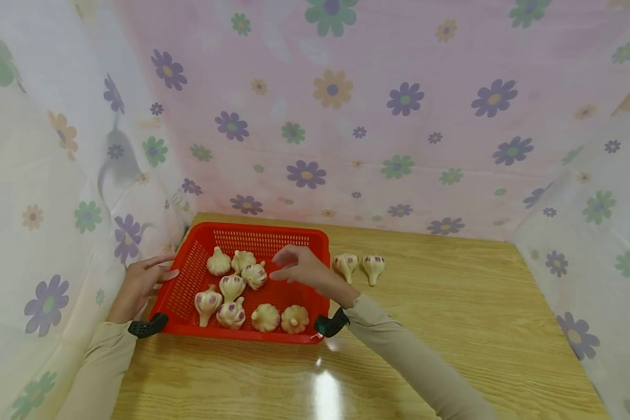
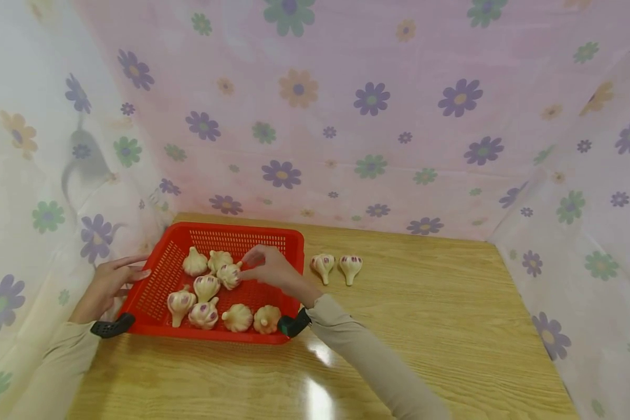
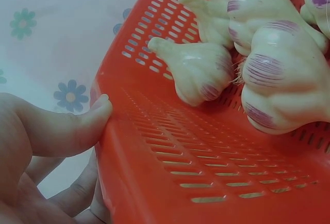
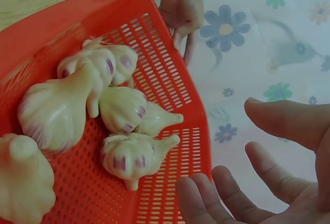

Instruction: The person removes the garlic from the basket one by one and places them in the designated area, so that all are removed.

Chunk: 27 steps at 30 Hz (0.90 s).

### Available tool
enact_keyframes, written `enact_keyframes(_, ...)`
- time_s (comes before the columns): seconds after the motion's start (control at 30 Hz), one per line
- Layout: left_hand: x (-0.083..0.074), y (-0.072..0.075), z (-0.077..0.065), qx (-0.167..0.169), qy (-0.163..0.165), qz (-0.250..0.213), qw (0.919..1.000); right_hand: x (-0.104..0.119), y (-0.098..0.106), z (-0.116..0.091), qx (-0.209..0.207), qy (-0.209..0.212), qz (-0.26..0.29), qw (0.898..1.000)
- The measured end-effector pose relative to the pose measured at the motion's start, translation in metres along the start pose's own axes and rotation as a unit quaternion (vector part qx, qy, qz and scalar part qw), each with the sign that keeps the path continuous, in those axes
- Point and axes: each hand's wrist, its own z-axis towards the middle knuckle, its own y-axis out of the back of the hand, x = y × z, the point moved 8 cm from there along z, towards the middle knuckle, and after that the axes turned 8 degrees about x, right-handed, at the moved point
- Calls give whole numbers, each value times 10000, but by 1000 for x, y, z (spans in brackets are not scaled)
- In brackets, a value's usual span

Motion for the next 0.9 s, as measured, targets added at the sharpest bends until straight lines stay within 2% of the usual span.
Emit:
enact_keyframes(0.27, 0, 1, -2, 22, -22, -146, 9999, -10, -14, 19, 75, -144, 144, 9998)
enact_keyframes(0.47, -2, 2, -1, -49, -84, -63, 9999, -17, -20, 32, -16, -177, -64, 9998)
enact_keyframes(0.67, -2, 1, 0, 10, -62, -259, 9996, -16, -24, 45, -87, -49, -574, 9983)
enact_keyframes(0.9, 0, 2, 0, -19, -3, -217, 9998, -19, -33, 63, 43, 9, -1345, 9909)
